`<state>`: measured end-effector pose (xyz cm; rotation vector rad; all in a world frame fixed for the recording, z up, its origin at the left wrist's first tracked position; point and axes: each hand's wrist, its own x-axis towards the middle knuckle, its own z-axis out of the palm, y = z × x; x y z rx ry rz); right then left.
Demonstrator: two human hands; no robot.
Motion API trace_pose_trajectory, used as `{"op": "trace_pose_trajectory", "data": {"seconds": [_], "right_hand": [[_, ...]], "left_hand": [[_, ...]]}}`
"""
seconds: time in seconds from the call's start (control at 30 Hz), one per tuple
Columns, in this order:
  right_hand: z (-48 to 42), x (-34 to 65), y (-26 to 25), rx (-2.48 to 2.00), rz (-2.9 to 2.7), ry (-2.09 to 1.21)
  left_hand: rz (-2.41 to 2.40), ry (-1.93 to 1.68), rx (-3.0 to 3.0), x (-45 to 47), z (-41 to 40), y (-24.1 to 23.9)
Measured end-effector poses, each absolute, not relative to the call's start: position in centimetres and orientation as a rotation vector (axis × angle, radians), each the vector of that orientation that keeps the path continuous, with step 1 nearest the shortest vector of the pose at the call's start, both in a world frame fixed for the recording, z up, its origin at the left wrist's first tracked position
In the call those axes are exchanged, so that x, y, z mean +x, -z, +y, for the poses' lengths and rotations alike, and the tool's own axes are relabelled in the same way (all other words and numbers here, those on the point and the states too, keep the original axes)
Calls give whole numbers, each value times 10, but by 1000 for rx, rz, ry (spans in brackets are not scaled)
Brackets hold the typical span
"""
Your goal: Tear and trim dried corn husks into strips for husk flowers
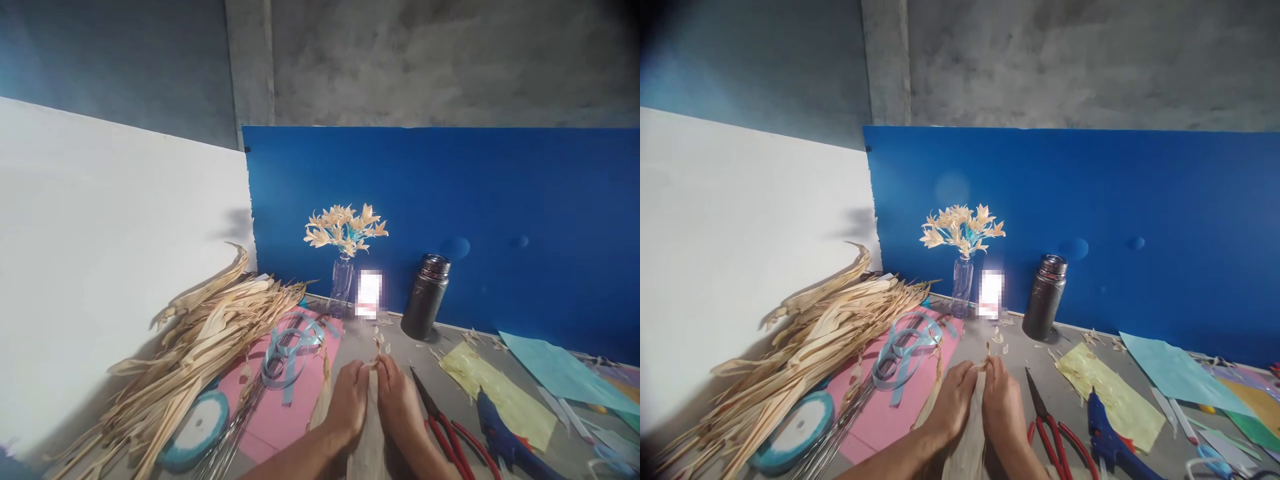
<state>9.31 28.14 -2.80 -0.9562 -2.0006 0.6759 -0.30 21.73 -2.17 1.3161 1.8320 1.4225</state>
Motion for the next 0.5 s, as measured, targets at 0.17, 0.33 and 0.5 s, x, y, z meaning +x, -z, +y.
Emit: {"op": "trace_pose_trajectory", "data": {"seconds": [0.17,0.33,0.5], "right_hand": [[269,86,29,-894,-2057,-739],[262,79,22,-911,-2040,-708],[269,80,19,-997,-2061,-643]], "left_hand": [[1740,-1530,1233,-8,221,19],[1793,-1587,1325,-12,220,21],[1850,-1553,1450,-16,220,19]]}}
